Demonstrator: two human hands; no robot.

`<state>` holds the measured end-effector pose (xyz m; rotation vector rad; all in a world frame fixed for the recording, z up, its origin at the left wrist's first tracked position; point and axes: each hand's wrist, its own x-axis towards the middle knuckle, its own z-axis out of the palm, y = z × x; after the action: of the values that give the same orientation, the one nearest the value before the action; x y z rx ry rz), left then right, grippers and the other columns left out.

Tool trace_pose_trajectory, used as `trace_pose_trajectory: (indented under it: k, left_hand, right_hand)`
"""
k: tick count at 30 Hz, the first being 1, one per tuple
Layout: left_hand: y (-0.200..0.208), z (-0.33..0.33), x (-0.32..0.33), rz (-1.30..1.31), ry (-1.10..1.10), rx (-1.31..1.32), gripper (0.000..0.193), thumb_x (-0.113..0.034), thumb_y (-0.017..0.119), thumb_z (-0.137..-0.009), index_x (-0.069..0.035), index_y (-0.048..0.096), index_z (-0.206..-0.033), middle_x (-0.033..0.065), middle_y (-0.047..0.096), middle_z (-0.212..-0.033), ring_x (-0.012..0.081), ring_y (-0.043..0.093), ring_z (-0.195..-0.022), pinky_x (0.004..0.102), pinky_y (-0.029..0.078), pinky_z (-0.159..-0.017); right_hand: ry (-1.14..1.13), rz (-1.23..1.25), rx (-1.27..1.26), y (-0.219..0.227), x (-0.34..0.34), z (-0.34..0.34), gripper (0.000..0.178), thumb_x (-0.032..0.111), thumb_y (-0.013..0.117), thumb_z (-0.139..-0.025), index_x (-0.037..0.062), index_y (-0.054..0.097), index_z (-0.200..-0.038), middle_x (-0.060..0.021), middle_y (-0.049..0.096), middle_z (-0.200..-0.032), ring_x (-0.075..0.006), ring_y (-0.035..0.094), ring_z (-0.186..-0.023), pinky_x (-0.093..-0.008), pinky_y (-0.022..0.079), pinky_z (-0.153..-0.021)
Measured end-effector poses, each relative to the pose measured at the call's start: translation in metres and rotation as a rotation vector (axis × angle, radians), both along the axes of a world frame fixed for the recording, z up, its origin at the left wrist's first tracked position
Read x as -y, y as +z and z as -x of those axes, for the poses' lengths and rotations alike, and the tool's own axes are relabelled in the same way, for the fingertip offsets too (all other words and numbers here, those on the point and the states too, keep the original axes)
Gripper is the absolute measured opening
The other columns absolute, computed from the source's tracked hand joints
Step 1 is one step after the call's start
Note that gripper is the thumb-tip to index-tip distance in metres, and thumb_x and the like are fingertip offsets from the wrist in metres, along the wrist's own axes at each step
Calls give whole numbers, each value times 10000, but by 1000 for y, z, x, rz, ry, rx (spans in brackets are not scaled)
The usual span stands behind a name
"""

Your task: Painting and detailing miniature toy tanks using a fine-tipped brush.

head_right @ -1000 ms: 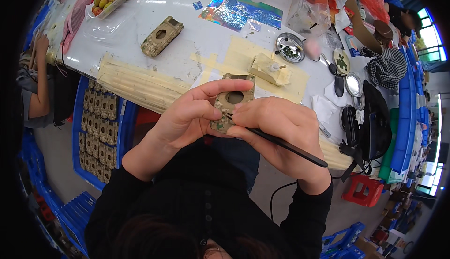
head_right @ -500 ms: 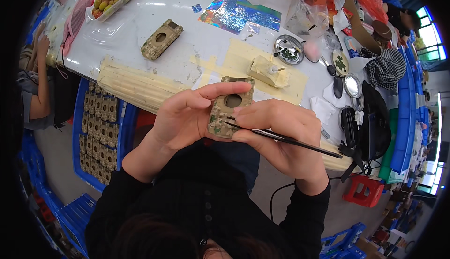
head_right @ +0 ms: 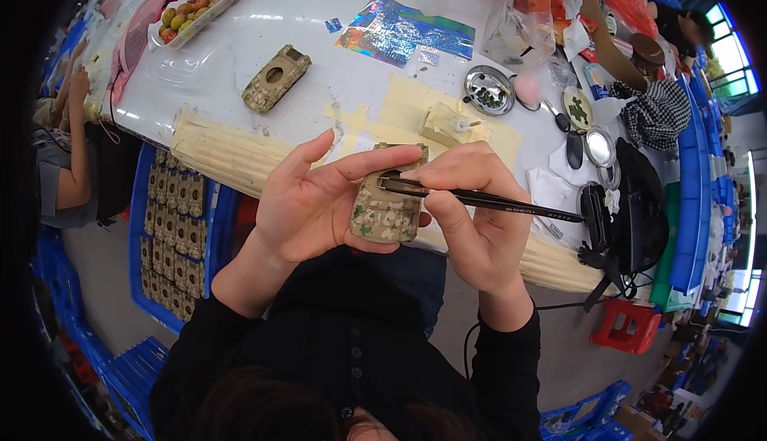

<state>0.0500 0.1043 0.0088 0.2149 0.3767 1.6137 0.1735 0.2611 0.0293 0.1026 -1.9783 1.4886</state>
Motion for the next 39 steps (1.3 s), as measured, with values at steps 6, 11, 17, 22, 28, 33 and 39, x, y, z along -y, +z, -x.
trace_pose_trajectory:
  k: [6, 11, 17, 22, 28, 33, 39]
  left_hand:
    - [-1, 3, 3, 17, 55, -157, 684, -400, 270, -913, 36, 239, -1439, 216, 425, -1364, 396, 493, -1205, 488, 488, -910]
    - [3, 5, 5, 3, 92, -229, 714, -323, 371, -843, 42, 229, -1441, 221, 402, -1381, 398, 492, -1204, 481, 490, -911]
    - [2, 6, 5, -33, 95, -266, 752, -310, 386, -816, 41, 191, -1451, 243, 360, -1404, 422, 464, -1223, 494, 490, -910]
    - [3, 7, 4, -58, 51, -94, 748, -390, 342, -872, 24, 147, -1463, 270, 295, -1431, 468, 394, -1264, 531, 471, -932]
    - [3, 9, 4, -89, 32, 42, 784, -519, 281, -915, 15, 120, -1465, 292, 259, -1438, 488, 322, -1300, 538, 454, -956]
    - [3, 9, 5, -91, 14, 103, 795, -535, 278, -919, 11, 98, -1468, 302, 237, -1444, 498, 317, -1297, 544, 462, -943]
    - [3, 9, 4, -115, 0, 148, 787, -538, 260, -926, 8, 94, -1469, 308, 230, -1444, 495, 320, -1296, 550, 460, -942]
  right_hand:
    - [-4, 71, -63, -6, 1, -4, 146, 127, 604, -895, -1, 564, -951, -135, 648, -896, -184, 559, -826, -304, 436, -762]
    - [-58, 90, -94, -7, 1, -12, 211, 194, 617, -896, 1, 546, -944, -165, 640, -863, -198, 571, -813, -309, 446, -753]
    - [-67, 115, -115, -11, 1, -16, 218, 200, 614, -899, 0, 537, -943, -173, 637, -853, -204, 576, -805, -310, 449, -755]
    - [-91, 126, -131, -13, 1, -18, 244, 224, 608, -902, -4, 528, -938, -183, 632, -847, -209, 577, -797, -306, 445, -746]
    - [-103, 158, -135, -10, 3, -18, 286, 271, 567, -925, -10, 509, -926, -187, 623, -836, -210, 576, -789, -305, 439, -739]
    - [-110, 153, -124, -11, 3, -17, 298, 285, 544, -938, -9, 503, -925, -189, 623, -836, -211, 577, -789, -304, 441, -734]
    - [-110, 166, -135, -10, 4, -16, 297, 282, 549, -937, -11, 502, -926, -192, 626, -841, -213, 578, -791, -305, 442, -733]
